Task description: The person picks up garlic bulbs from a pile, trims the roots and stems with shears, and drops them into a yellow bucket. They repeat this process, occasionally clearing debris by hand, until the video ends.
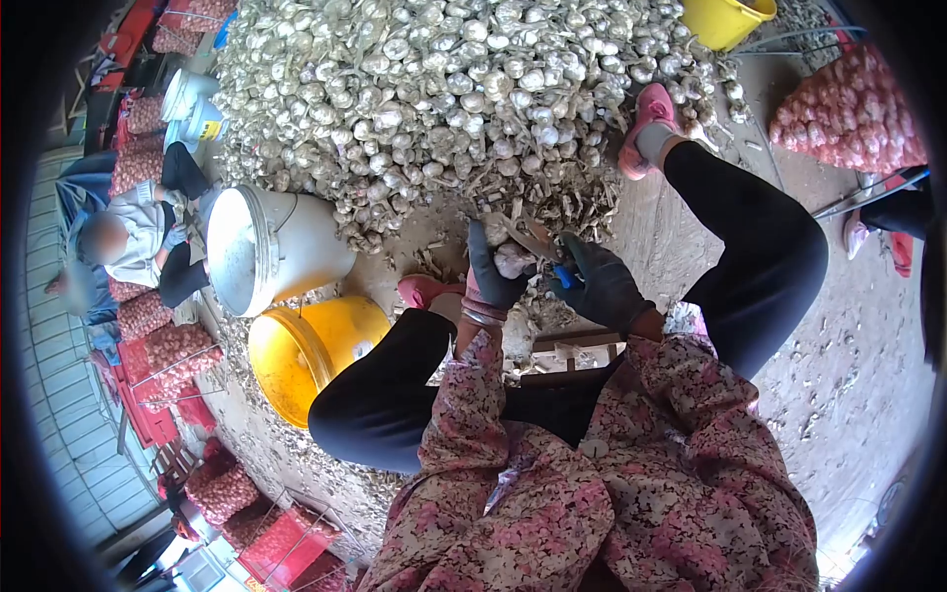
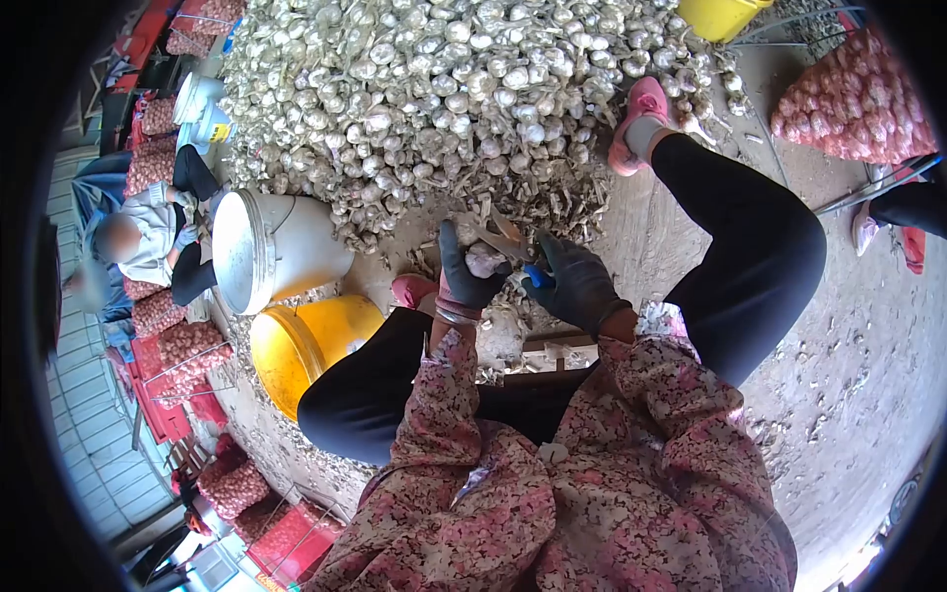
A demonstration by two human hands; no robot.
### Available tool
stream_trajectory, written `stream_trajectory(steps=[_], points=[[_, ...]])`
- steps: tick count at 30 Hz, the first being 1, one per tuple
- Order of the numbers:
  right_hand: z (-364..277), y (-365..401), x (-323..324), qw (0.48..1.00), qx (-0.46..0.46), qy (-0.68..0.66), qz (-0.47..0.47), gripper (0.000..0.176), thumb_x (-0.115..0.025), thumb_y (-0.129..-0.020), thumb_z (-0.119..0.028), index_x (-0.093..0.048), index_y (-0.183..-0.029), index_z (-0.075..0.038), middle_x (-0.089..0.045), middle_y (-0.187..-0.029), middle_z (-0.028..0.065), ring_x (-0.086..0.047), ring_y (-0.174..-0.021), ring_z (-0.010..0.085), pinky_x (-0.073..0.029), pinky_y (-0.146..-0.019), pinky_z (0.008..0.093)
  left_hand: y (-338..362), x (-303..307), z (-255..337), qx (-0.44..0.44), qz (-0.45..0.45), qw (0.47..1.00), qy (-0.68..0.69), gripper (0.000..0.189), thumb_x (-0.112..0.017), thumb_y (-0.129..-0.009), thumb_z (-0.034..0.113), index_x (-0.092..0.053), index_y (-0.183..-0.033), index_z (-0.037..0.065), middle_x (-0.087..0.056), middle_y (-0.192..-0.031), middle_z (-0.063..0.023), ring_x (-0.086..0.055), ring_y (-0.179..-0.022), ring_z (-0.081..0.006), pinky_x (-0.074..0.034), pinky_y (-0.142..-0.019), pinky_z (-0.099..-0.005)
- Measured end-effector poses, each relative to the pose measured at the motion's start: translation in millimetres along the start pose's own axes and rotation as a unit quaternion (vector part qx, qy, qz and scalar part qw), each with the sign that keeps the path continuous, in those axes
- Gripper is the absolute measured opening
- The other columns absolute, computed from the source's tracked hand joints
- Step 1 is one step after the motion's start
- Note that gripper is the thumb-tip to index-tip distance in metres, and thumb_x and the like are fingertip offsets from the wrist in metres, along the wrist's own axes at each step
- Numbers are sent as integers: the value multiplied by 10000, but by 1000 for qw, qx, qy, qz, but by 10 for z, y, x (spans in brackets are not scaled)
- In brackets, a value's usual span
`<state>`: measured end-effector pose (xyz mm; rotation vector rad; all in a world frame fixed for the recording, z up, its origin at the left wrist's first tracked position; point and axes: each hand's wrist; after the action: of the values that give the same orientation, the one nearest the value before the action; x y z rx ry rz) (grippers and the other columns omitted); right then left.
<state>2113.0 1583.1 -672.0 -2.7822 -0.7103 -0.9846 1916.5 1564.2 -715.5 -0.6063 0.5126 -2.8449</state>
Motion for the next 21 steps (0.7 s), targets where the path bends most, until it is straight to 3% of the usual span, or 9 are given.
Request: stream_trajectory(steps=[2, 3, 6, 8, 10, 12, 14, 15, 21], points=[[30, 37, -49, 997, 44, 66, 22, 683, -720, -804, -327, -407, -1323, -12, -617, -1061, 193, -650, -882, 313, -522, -757, 401, -70, 55, 244, 129, -85, 942, 298, 545, -486, -945, 444, -397, -1331, 69, -590, -1168, -103, -601, -1042, -227, -492, -902, -354], [32, 46, -70, 997, 43, 64, 21, 683, -720, -804, -327, -407, -1323, -12, -617, -1061, 193, -650, -882, 313, -522, -757, 401, 25, 7, -7, 344, -60, 804, 482, 479, -473, -973, 367, -385, -1334, 66, -587, -1173, -114, -587, -1068, -228, -473, -936, -366], [-24, 77, -116, 998, 10, -55, -6, 642, -717, -807, -329, -445, -1296, -15, -630, -1016, 199, -649, -877, 309, -523, -741, 399, 189, -9, -26, 266, -88, 888, 365, 467, -464, -970, 421, -440, -1295, 86, -584, -1180, -115, -592, -1044, -228, -476, -926, -377], [-99, 102, -92, 986, -71, -123, -88, 517, -700, -827, -321, -517, -1215, -32, -645, -927, 186, -652, -843, 304, -520, -713, 394, 240, -4, -25, 283, -79, 841, 453, 443, -477, -966, 420, -483, -1261, 90, -604, -1157, -99, -602, -1002, -224, -498, -861, -381], [-56, 109, -190, 958, -148, -226, -100, 483, -681, -836, -332, -532, -1193, -43, -648, -868, 183, -652, -804, 327, -517, -711, 403, 128, 23, 233, 313, 19, 583, 749, 362, -494, -968, 357, -528, -1223, 102, -641, -1058, -70, -611, -932, -194, -511, -746, -364], [46, 99, -295, 915, -219, -323, -107, 452, -662, -844, -343, -548, -1172, -55, -651, -809, 180, -652, -766, 351, -515, -709, 413, 146, 71, 337, 341, 83, 600, 719, 280, -555, -946, 255, -564, -1186, 110, -649, -940, -42, -610, -825, -166, -483, -624, -315], [167, 144, -342, 971, -120, -204, 6, 401, -650, -859, -330, -561, -1136, -54, -644, -774, 176, -651, -741, 346, -508, -676, 403, 279, 107, 135, 266, 66, 865, 420, 291, -608, -911, 162, -560, -1196, 123, -641, -918, -47, -603, -763, -147, -465, -587, -265], [-76, 138, -45, 990, -103, -96, -18, 471, -660, -844, -328, -533, -1189, -34, -641, -801, 176, -639, -724, 347, -499, -664, 423, 340, 199, -89, 286, 38, 779, 557, 402, -625, -869, 37, -515, -1252, 92, -641, -946, -59, -620, -787, -155, -513, -625, -274], [-302, 164, 295, 984, 47, 170, -18, 719, -684, -771, -358, -415, -1323, 15, -604, -995, 198, -603, -866, 345, -455, -778, 460, 83, 169, 355, 184, 44, 979, 70, 508, -750, -742, 49, -524, -1197, 60, -603, -1115, -88, -623, -970, -207, -520, -835, -309]])
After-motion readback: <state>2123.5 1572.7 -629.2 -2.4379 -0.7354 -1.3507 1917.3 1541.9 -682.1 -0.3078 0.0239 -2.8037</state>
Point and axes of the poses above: each hand's wrist, its own y-axis away from the middle knuckle, its own x-axis out of the back of the hand, z = x × y
